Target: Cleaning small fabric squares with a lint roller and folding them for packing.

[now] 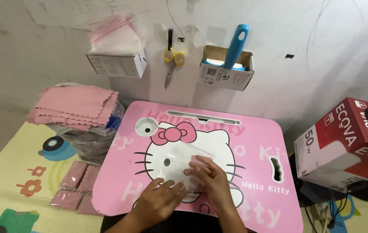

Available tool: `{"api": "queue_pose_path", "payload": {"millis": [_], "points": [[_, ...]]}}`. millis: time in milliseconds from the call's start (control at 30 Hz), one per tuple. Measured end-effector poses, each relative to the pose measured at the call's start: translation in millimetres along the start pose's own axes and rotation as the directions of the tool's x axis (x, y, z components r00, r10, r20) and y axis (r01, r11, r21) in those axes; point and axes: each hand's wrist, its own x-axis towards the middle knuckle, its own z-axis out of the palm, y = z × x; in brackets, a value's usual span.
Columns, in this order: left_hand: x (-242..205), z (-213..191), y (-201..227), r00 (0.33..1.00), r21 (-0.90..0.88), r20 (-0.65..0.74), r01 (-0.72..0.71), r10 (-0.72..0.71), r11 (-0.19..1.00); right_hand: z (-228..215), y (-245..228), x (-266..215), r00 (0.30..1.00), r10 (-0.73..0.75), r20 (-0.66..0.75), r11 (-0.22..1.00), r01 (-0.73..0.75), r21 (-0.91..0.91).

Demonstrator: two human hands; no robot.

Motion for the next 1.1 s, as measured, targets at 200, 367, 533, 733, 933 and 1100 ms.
{"api": "queue_pose_path", "payload": {"millis": [200,367,533,733,933,1100], "points": [[-19,32,-13,0.863,-0.312,0.09,0.499,-0.498,0.808,-23,19,8,0.995,-0.027,0.094,1.0,0.026,0.01],[14,45,-36,0.485,-0.554,0.367,0.799,-0.794,0.233,-32,18,9,0.998,0.006,0.056,0.996,0.0,-0.094],[43,33,-48,0.232,-0.474,0.823,0.782,-0.518,-0.404,-37,17,13,0.998,0.008,0.061,1.0,-0.007,-0.02],[36,43,-64,0.248,-0.505,0.804,0.764,-0.54,-0.4,-40,6,22,0.98,-0.169,-0.106,0.82,0.08,-0.566],[16,55,-86,0.325,-0.547,0.768,0.781,-0.552,-0.301,-45,-20,36,0.94,-0.285,0.186,0.158,0.238,-0.958],[22,53,-90,0.335,-0.517,0.787,0.816,-0.519,-0.257,-45,-21,49,0.941,-0.217,0.259,0.008,0.267,-0.964]]}}
